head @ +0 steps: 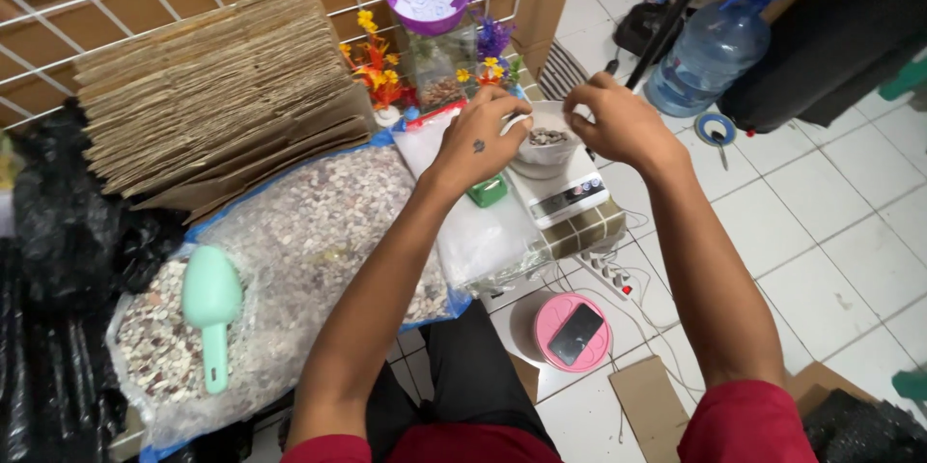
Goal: The person scoops small stones from a large bag into a small plastic bag using a green scoop, then weighs the bag on a digital scale. They fold a cardboard box, place the weighed bag inside, and line the box with a black plastic bag.
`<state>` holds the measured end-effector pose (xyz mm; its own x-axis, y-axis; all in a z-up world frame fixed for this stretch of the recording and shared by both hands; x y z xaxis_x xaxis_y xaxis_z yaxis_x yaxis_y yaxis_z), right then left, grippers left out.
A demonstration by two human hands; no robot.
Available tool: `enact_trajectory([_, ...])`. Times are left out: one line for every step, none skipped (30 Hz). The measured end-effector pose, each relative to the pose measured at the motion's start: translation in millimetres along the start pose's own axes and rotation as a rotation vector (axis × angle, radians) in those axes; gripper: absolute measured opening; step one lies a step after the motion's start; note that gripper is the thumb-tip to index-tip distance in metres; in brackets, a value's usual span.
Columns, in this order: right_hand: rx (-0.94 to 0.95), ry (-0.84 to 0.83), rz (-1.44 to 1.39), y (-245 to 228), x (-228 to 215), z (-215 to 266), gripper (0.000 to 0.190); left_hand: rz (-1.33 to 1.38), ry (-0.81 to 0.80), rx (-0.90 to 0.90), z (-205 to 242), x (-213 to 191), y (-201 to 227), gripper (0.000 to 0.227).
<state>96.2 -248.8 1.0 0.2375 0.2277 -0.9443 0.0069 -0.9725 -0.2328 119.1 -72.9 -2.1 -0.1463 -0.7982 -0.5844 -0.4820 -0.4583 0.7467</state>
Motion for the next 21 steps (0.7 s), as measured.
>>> enact_trajectory([-0.008, -0.002, -0.003, -4, -1, 1, 0.020, -0.004, 0.006, -0.005, 7, -8, -7, 0.028])
enact_trajectory([-0.006, 0.043, 0.004, -6, -7, 1, 0.018, -0.001, 0.026, 0.025, 13, -18, -10, 0.027])
enact_trajectory([-0.005, 0.088, 0.010, -8, -12, 2, 0.018, 0.002, 0.046, 0.056, 19, -27, -12, 0.027])
enact_trajectory([-0.010, 0.086, 0.009, -15, -15, 4, 0.018, 0.000, 0.050, 0.052, 29, -38, -15, 0.027])
enact_trajectory([-0.002, 0.105, 0.007, -21, -20, 6, 0.016, 0.005, 0.084, 0.081, 39, -52, -15, 0.027])
enact_trajectory([0.003, 0.128, 0.005, -27, -26, 6, 0.015, 0.009, 0.122, 0.112, 47, -67, -14, 0.028])
enact_trajectory([-0.004, 0.128, 0.006, -37, -31, 10, 0.015, 0.007, 0.129, 0.111, 60, -83, -13, 0.028])
enact_trajectory([-0.039, 0.153, -0.043, -52, -38, 14, 0.015, -0.007, 0.163, 0.107, 75, -104, -13, 0.028])
enact_trajectory([-0.074, 0.177, -0.091, -67, -44, 19, 0.015, -0.021, 0.198, 0.103, 90, -125, -14, 0.029])
enact_trajectory([-0.086, 0.175, -0.099, -75, -41, 21, 0.015, -0.030, 0.207, 0.095, 107, -139, -29, 0.029])
enact_trajectory([-0.135, 0.179, -0.134, -89, -39, 24, 0.014, -0.112, 0.247, -0.003, 123, -158, -55, 0.031])
enact_trajectory([-0.187, 0.179, -0.171, -103, -35, 28, 0.013, -0.194, 0.288, -0.105, 144, -178, -80, 0.034])
enact_trajectory([-0.202, 0.174, -0.181, -116, -33, 35, 0.013, -0.204, 0.299, -0.117, 163, -194, -94, 0.034])
enact_trajectory([-0.247, 0.139, -0.199, -135, -27, 42, 0.013, -0.325, 0.329, -0.297, 188, -217, -124, 0.035])
enact_trajectory([-0.292, 0.104, -0.216, -154, -21, 49, 0.014, -0.443, 0.358, -0.478, 219, -242, -151, 0.036])
enact_trajectory([-0.322, 0.095, -0.231, -169, -13, 54, 0.014, -0.456, 0.380, -0.501, 238, -252, -165, 0.036])
enact_trajectory([-0.350, 0.057, -0.253, -184, -2, 60, 0.013, -0.591, 0.436, -0.573, 262, -270, -180, 0.038])
enact_trajectory([-0.383, 0.015, -0.273, -200, 9, 65, 0.012, -0.724, 0.491, -0.651, 289, -287, -193, 0.040])
enact_trajectory([-0.417, 0.003, -0.286, -218, 17, 68, 0.012, -0.735, 0.514, -0.681, 303, -291, -211, 0.040])
enact_trajectory([-0.423, -0.026, -0.287, -232, 25, 71, 0.013, -0.724, 0.531, -0.652, 312, -292, -226, 0.041])
enact_trajectory([-0.429, -0.054, -0.287, -245, 33, 74, 0.015, -0.715, 0.549, -0.624, 321, -294, -241, 0.043])
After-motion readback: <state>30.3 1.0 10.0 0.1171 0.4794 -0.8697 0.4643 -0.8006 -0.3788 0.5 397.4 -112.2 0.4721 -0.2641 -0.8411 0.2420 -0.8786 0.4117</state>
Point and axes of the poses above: each hand's wrist, its own z-axis away from the middle knuckle, its own x-axis out of the palm, y = z × x, the point moved 10 cm from there along -z, towards the middle knuckle, and after that the axes turned 13 degrees about y, right-handed, at the moved point
